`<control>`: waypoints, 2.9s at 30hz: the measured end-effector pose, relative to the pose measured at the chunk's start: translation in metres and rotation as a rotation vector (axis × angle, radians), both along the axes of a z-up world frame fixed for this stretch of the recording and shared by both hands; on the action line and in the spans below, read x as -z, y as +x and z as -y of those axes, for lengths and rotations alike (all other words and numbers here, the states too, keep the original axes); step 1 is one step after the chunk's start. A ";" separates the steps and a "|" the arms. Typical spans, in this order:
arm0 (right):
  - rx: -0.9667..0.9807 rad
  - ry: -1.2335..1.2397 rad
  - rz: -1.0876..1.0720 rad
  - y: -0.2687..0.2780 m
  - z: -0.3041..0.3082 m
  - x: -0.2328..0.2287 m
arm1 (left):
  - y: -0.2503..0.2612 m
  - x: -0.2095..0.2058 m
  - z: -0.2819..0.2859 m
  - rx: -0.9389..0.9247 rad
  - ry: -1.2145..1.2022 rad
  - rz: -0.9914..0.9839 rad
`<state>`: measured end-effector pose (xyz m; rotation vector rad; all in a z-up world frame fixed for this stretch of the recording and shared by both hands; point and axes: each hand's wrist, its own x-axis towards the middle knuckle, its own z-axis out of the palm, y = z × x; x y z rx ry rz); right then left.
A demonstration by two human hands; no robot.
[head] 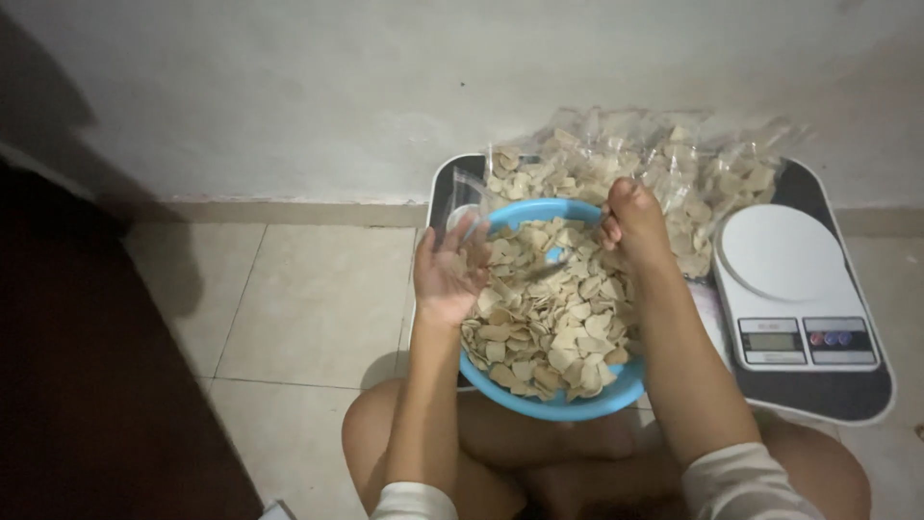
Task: Scooping small food items from a bowl into plastic bags and weighing them on a digital scale
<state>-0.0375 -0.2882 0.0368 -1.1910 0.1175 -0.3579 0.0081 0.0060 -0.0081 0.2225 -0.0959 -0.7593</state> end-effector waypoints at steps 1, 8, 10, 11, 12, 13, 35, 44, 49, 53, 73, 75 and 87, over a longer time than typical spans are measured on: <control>0.014 0.002 -0.002 -0.003 0.001 -0.001 | 0.000 0.003 0.003 0.014 0.002 -0.002; -0.191 -0.326 -0.052 -0.110 -0.008 -0.051 | -0.002 0.010 0.016 0.055 -0.043 -0.057; -0.213 -0.385 -0.110 -0.138 0.009 -0.027 | 0.001 0.008 0.017 0.064 -0.061 -0.058; -0.230 -0.390 -0.071 -0.153 0.016 -0.013 | -0.001 0.007 0.017 0.038 -0.037 -0.048; -0.247 -0.395 -0.033 -0.168 0.023 0.001 | -0.004 0.007 0.017 0.013 -0.014 -0.039; -0.249 -0.397 -0.040 -0.177 0.028 0.020 | -0.007 0.003 0.017 0.013 -0.017 -0.047; -0.303 -0.451 0.083 -0.210 -0.039 0.012 | -0.009 0.003 0.014 -0.083 -0.047 -0.047; -0.021 -0.956 -0.037 -0.188 -0.086 -0.016 | -0.018 -0.013 0.016 -0.142 0.023 -0.076; 0.247 -1.049 -0.104 -0.181 -0.056 -0.008 | -0.007 0.006 0.018 -0.123 0.028 -0.073; 0.119 -0.645 -0.090 -0.189 -0.003 -0.010 | -0.010 -0.002 0.016 -0.118 0.057 -0.071; -0.399 -1.047 -0.440 -0.152 0.084 -0.079 | -0.024 -0.024 0.022 -0.184 0.151 -0.093; -0.439 -0.925 -0.222 -0.138 0.083 -0.070 | -0.015 -0.009 0.023 -0.099 0.025 -0.068; -0.384 -0.549 -0.058 -0.157 0.074 -0.030 | -0.020 -0.005 0.020 -0.138 0.116 -0.053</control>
